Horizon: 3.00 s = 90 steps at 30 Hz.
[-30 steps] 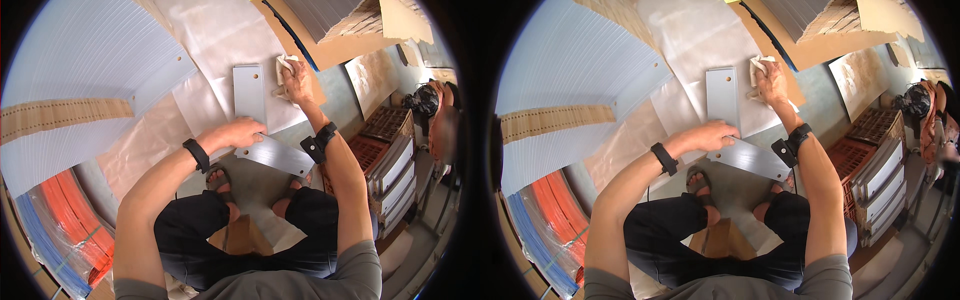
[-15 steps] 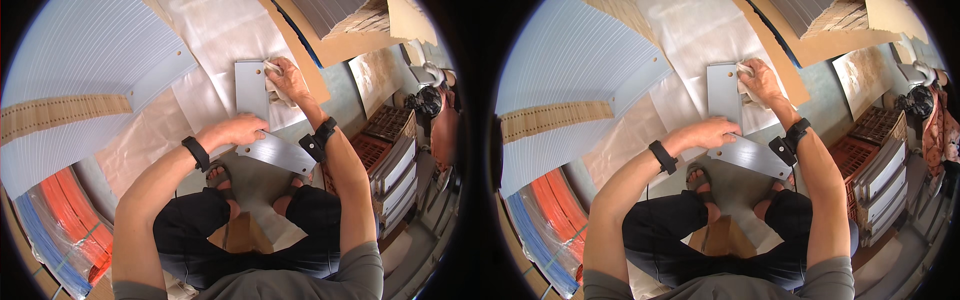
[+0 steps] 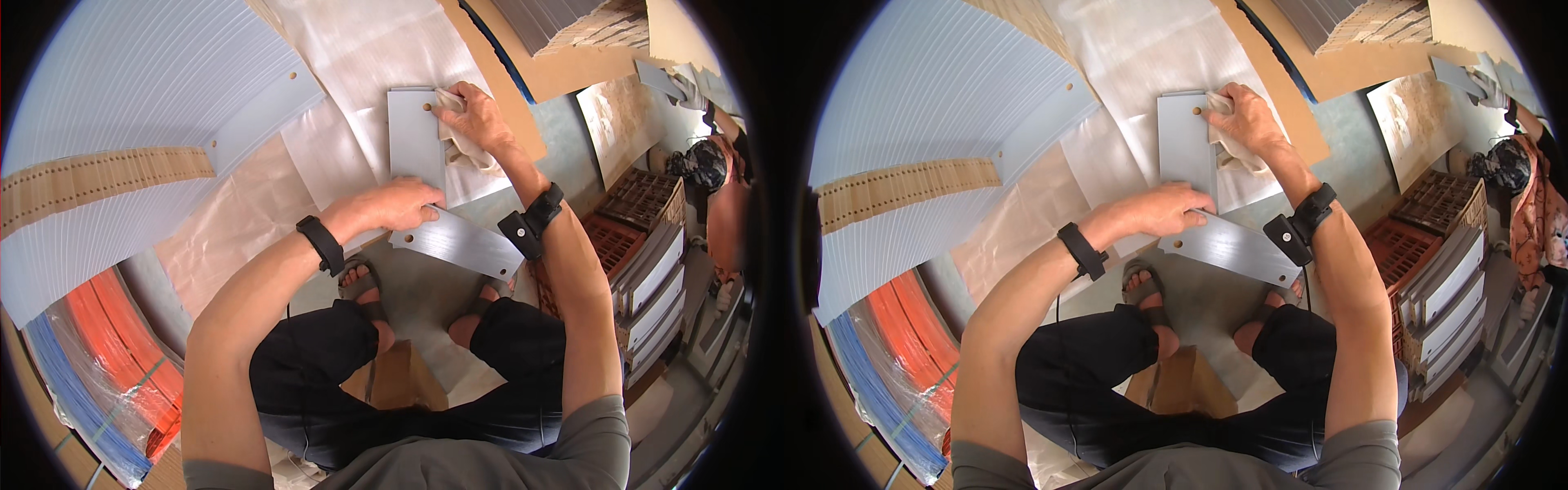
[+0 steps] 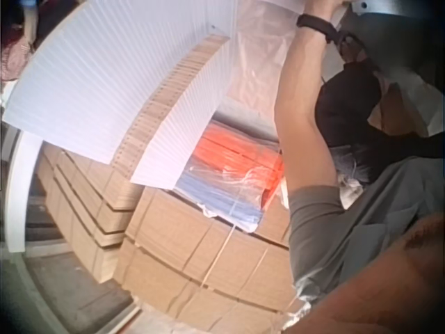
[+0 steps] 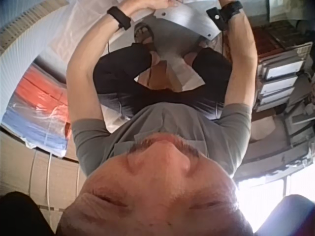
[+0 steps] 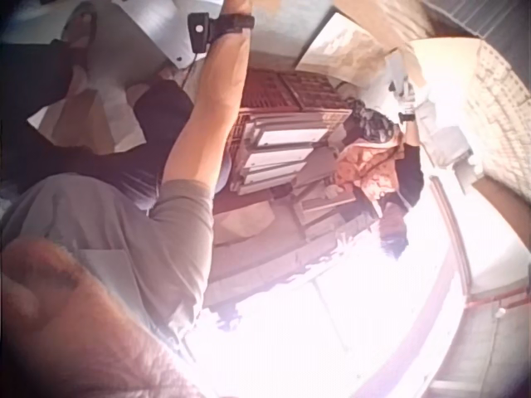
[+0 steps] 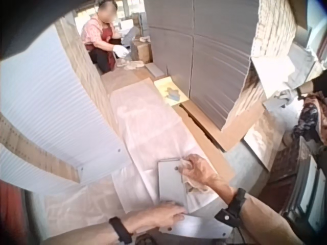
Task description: The recorder cleans and sands the edges of flat furniture panels using a cloth and a sanding block.
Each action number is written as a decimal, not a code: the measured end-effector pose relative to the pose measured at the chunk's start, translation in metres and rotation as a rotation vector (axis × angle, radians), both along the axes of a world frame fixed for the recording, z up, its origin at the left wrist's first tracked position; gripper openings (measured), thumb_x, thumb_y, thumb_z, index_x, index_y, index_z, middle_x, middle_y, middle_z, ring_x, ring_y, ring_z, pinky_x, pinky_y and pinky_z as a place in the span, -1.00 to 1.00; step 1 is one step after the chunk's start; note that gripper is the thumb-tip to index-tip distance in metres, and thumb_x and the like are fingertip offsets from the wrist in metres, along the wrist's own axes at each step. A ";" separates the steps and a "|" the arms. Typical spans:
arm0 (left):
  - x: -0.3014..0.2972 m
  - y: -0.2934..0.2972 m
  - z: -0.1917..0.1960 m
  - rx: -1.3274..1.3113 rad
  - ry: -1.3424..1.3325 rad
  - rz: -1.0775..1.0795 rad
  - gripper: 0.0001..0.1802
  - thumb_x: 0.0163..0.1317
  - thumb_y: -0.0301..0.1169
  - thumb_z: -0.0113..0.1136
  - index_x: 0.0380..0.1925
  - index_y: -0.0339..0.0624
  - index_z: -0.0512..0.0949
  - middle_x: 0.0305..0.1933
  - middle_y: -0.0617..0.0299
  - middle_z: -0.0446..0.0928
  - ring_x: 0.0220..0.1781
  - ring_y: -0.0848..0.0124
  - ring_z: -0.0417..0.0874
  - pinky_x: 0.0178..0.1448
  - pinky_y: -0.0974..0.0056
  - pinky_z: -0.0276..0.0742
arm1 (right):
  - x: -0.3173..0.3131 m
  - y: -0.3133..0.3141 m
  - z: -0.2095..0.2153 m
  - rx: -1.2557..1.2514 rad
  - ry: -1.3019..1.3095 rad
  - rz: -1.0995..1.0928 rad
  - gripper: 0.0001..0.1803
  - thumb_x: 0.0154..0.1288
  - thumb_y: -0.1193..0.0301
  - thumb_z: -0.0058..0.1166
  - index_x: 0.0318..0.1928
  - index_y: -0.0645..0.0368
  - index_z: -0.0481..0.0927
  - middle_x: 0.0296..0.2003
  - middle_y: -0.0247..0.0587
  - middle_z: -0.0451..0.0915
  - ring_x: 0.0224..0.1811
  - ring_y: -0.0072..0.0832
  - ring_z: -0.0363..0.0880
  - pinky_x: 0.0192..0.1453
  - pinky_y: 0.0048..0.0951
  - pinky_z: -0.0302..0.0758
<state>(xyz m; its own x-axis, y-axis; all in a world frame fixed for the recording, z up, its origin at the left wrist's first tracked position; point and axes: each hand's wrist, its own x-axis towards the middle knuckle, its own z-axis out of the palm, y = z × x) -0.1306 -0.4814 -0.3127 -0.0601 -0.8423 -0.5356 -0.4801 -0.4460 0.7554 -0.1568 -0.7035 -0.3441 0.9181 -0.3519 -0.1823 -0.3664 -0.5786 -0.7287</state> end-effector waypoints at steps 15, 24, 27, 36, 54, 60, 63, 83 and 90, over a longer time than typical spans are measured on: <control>0.001 -0.002 0.006 -0.025 -0.004 0.039 -0.66 0.45 -0.26 0.13 0.11 -0.16 0.60 0.06 -0.08 0.63 0.26 -0.04 0.52 0.37 -0.01 0.39 | -0.006 -0.009 0.002 0.033 0.078 0.059 -0.41 0.15 0.16 0.39 0.10 0.27 0.61 -0.03 0.11 0.69 0.01 -0.07 0.70 0.19 -0.19 0.60; 0.000 -0.003 0.004 -0.019 -0.008 0.032 -0.66 0.45 -0.26 0.14 0.11 -0.17 0.61 0.06 -0.10 0.63 0.25 -0.05 0.53 0.35 -0.02 0.40 | -0.007 -0.002 -0.010 -0.178 0.025 0.132 -0.31 0.12 0.11 0.42 0.14 0.31 0.53 0.06 0.16 0.62 0.06 -0.04 0.67 0.26 -0.17 0.59; 0.000 -0.002 0.003 -0.018 -0.009 0.036 -0.65 0.45 -0.26 0.13 0.12 -0.17 0.60 0.06 -0.11 0.63 0.25 -0.06 0.53 0.36 -0.02 0.40 | -0.005 -0.003 -0.008 -0.138 0.051 0.142 -0.32 0.12 0.12 0.43 0.12 0.32 0.54 0.04 0.18 0.63 0.06 -0.03 0.67 0.25 -0.17 0.60; 0.000 -0.005 0.006 -0.021 -0.022 0.011 -0.64 0.44 -0.26 0.13 0.13 -0.18 0.59 0.10 -0.12 0.62 0.27 -0.07 0.52 0.35 -0.04 0.40 | -0.006 -0.006 -0.009 -0.161 0.010 0.161 -0.35 0.13 0.14 0.43 0.09 0.34 0.57 -0.05 0.19 0.67 0.01 -0.01 0.70 0.19 -0.16 0.62; 0.001 -0.005 -0.001 -0.023 -0.008 -0.007 -0.67 0.48 -0.25 0.12 0.14 -0.10 0.57 0.02 -0.07 0.58 0.22 0.00 0.51 0.32 0.02 0.41 | -0.003 -0.012 -0.012 -0.131 -0.106 0.066 -0.53 0.24 0.26 0.32 0.09 0.23 0.58 0.02 0.12 0.60 0.02 0.04 0.65 0.16 -0.10 0.58; -0.002 -0.005 -0.009 -0.071 0.014 -0.008 -0.68 0.47 -0.25 0.13 0.13 -0.09 0.58 0.03 -0.08 0.58 0.20 -0.01 0.53 0.30 0.01 0.43 | -0.026 0.010 -0.008 -0.027 -0.410 0.203 -0.68 0.28 0.44 0.28 0.05 0.14 0.64 -0.05 -0.07 0.60 -0.03 -0.07 0.66 0.08 -0.18 0.64; 0.001 0.005 -0.010 -0.048 0.019 0.012 -0.68 0.47 -0.25 0.13 0.13 -0.08 0.58 0.04 -0.09 0.57 0.22 -0.01 0.51 0.32 0.01 0.41 | -0.036 0.034 -0.010 0.025 -0.392 0.780 -0.65 0.24 0.46 0.31 0.05 0.09 0.65 -0.04 -0.10 0.61 -0.03 -0.10 0.67 0.08 -0.20 0.63; 0.000 -0.003 -0.010 -0.084 -0.030 0.035 -0.68 0.48 -0.23 0.13 0.11 -0.08 0.59 -0.01 -0.07 0.57 0.18 0.00 0.53 0.29 0.05 0.43 | 0.001 0.020 -0.021 -0.097 -0.441 0.189 -0.66 0.24 0.56 0.23 0.04 0.05 0.67 -0.08 -0.05 0.59 -0.02 -0.04 0.64 0.14 -0.17 0.60; -0.001 -0.004 -0.009 -0.051 -0.052 0.037 -0.67 0.46 -0.22 0.14 0.12 -0.09 0.59 0.00 -0.09 0.57 0.17 -0.01 0.54 0.30 0.05 0.43 | 0.027 0.007 -0.019 -0.134 -0.531 -0.112 -0.69 0.25 0.53 0.19 0.01 0.02 0.70 -0.07 -0.08 0.65 -0.09 -0.06 0.65 0.11 -0.18 0.61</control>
<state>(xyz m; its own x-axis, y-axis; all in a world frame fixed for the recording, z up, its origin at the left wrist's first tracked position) -0.1314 -0.4851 -0.3214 -0.0011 -0.8697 -0.4935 -0.5032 -0.4260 0.7519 -0.1293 -0.6964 -0.3627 0.8276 -0.4404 0.3482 -0.0334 -0.6577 -0.7526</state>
